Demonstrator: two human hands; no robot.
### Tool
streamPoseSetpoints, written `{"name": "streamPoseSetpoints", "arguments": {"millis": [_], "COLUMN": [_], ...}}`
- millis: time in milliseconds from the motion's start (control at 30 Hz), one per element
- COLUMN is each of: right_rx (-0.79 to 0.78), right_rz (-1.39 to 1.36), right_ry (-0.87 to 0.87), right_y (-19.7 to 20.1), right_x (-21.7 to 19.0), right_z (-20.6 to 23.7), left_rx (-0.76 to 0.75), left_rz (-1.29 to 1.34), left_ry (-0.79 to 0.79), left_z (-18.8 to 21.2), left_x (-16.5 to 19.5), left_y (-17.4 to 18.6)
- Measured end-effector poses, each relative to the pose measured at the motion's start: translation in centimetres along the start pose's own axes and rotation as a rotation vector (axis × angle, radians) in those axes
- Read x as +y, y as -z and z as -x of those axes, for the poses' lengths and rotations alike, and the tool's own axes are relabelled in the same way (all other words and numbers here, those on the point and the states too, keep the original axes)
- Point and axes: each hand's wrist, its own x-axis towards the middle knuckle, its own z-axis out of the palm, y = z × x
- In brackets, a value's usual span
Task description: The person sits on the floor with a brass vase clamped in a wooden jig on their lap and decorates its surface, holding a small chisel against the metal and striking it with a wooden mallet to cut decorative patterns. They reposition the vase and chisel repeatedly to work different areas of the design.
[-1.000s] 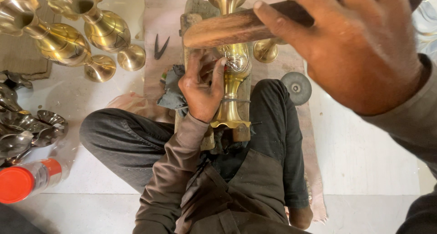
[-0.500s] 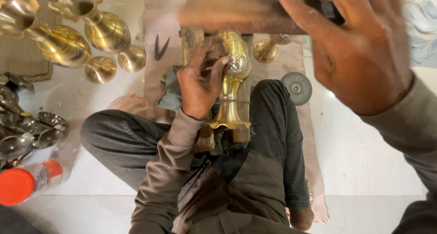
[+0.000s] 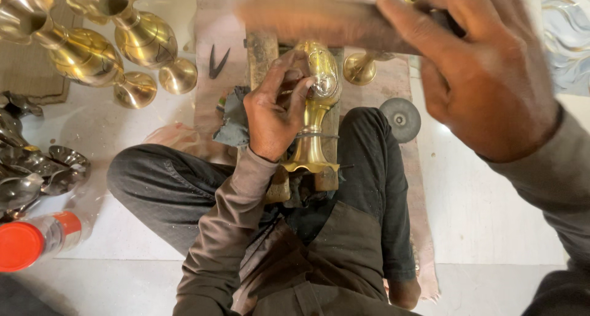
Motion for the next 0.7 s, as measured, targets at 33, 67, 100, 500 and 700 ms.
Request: {"name": "streamPoseSetpoints", "arguments": {"millis": [33, 67, 100, 500, 700], "right_rx": [0.002, 0.004, 0.037, 0.026, 0.08], "right_rz": [-0.028, -0.057, -0.141, 0.027, 0.019], "right_ry": [-0.008, -0.016, -0.055, -0.061, -0.057], "right_y": [-0.1, -0.2, -0.4, -1.4, -1.9], "right_x": [-0.1, -0.3, -0.5, -0.9, -1.0], "right_z": [0.3, 0.6, 0.9, 2.2, 2.3], "left_rx": [0.02, 0.037, 0.055, 0.052, 0.047], "left_rz": [-0.02, -0.04, -0.058, -0.038, -0.125], "left_ry": [-0.015, -0.036, -0.06, -0.04, -0.023], "left_z": [0.1, 0.2, 0.2, 0.3, 0.1], "left_x": [0.1, 0.1, 0.1, 0.4, 0.4], "left_y": [-0.1, -0.1, -0.2, -0.3, -0.3]}}
